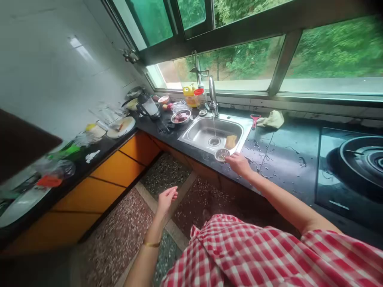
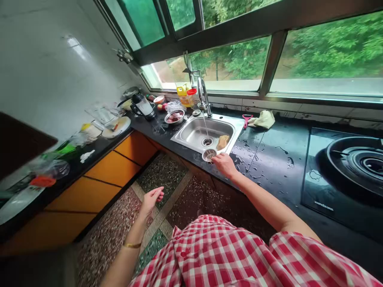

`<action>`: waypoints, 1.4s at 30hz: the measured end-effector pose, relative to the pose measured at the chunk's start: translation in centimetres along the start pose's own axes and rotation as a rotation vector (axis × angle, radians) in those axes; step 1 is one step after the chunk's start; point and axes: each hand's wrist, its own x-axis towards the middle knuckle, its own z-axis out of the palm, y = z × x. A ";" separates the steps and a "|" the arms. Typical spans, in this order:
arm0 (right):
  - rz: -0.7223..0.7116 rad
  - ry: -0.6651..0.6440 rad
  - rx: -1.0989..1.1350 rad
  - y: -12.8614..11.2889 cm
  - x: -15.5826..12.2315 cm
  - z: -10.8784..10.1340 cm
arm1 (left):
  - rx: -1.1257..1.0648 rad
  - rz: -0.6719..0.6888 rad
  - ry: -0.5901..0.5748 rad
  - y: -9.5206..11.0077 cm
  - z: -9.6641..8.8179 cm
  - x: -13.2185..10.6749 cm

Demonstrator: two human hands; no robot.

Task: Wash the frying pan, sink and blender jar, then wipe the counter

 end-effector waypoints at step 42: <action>1.822 -0.029 1.345 8.0 16.0 22.1 | 0.359 -0.192 -0.854 8.8 36.3 40.4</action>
